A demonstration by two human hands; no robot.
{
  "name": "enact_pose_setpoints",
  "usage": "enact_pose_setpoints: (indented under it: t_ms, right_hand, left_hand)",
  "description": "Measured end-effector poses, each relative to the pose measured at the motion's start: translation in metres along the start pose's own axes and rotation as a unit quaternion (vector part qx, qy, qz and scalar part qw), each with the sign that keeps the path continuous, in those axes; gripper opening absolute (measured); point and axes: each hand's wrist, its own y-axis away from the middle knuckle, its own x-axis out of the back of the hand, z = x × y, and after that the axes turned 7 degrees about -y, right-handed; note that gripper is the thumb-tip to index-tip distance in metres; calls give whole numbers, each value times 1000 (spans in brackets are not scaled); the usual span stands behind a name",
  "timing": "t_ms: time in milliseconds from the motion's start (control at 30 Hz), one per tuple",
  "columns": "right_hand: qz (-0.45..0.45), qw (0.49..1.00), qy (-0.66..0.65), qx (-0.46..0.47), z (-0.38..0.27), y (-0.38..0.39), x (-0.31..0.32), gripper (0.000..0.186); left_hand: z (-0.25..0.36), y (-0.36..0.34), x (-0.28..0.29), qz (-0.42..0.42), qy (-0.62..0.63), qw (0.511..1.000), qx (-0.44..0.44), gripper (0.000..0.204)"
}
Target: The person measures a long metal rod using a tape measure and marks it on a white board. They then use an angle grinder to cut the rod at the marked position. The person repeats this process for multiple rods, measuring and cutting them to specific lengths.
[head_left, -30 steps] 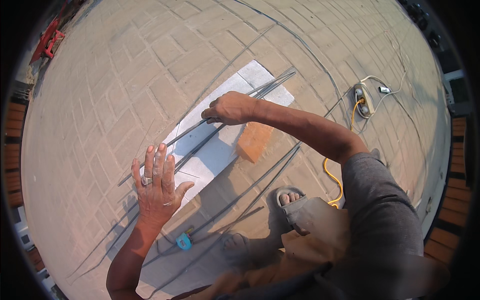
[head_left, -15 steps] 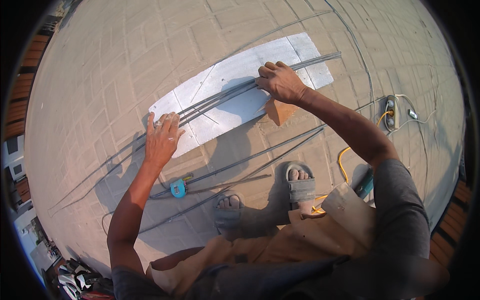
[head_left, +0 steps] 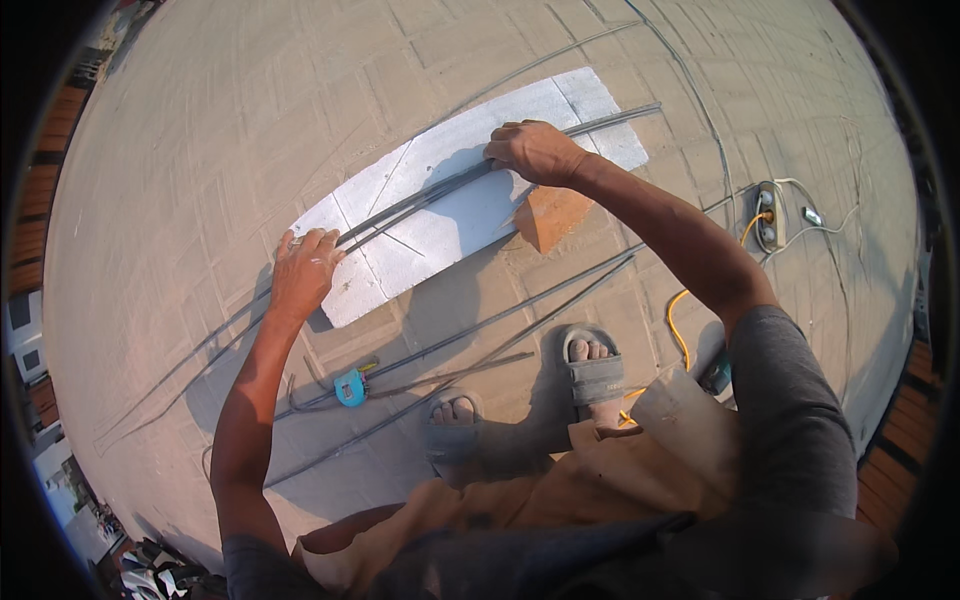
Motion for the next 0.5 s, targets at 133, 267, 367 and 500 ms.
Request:
enact_pose_setpoints:
  t_ms: [133, 267, 367, 500]
  right_hand:
    - [2, 999, -28, 16, 3, -3, 4, 13]
    - [20, 997, -68, -33, 1, -5, 8, 10]
    - [111, 984, -122, -63, -2, -9, 26, 10]
    - [375, 911, -172, 2, 16, -32, 106, 15]
  left_hand:
    - [-10, -7, 2, -66, 22, 997, 20, 30]
    - [-18, -19, 10, -85, -46, 994, 43, 33]
    - [-2, -30, 38, 114, -143, 982, 55, 43]
    - [-10, -31, 81, 302, -162, 939, 28, 60]
